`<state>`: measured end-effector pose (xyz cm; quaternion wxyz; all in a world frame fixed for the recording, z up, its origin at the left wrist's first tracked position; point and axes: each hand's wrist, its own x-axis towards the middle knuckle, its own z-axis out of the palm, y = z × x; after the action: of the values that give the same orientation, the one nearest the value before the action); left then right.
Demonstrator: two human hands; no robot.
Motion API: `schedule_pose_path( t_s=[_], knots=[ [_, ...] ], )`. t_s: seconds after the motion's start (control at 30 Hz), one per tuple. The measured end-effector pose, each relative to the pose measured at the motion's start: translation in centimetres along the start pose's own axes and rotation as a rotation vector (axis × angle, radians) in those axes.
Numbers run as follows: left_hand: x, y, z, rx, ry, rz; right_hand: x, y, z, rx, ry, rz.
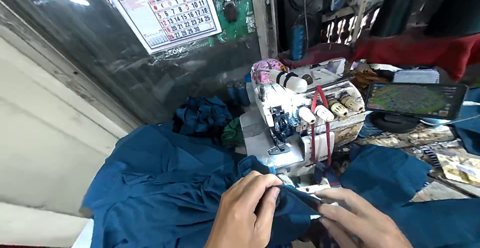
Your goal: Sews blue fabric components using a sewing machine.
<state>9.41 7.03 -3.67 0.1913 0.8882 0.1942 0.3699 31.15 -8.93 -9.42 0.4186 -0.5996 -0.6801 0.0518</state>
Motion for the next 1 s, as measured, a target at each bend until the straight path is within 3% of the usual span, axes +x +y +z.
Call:
schedule_pose_path(
  t_s=[0.2,0.3,0.37,0.43,0.5,0.6,0.77,0.9,1.0],
  knots=[
    [0.5,0.2,-2.7,-0.067,0.04,-0.095,3.2,-1.4,-0.2,0.078,0.125,-0.222],
    [2.1,1.4,-6.5,-0.218,-0.11,-0.139,4.9,-3.8,-0.8,0.203,0.153,-0.305],
    [4.3,1.9,-9.9,-0.182,-0.208,-0.102,5.2,-5.9,-1.9,0.284,0.121,-0.241],
    [7.5,2.1,-11.8,-0.053,-0.252,-0.061,5.4,-6.5,-1.7,0.369,0.12,-0.05],
    [10.9,0.7,-10.3,0.108,-0.268,-0.014,6.3,-4.9,0.6,0.454,0.203,0.196],
    [14.0,-4.0,-5.9,0.211,-0.437,-0.097,8.2,-1.1,5.3,0.466,0.414,0.443],
    [14.8,-7.7,-3.6,0.19,-0.552,-0.141,9.1,0.0,7.5,0.544,0.572,0.486],
    [14.7,-8.8,-0.5,0.567,-0.357,-0.096,10.2,-0.2,8.6,0.528,0.666,0.491],
    [14.0,-9.4,0.8,0.694,-0.231,-0.014,10.2,-0.4,8.8,0.541,0.7,0.491]
  ],
)
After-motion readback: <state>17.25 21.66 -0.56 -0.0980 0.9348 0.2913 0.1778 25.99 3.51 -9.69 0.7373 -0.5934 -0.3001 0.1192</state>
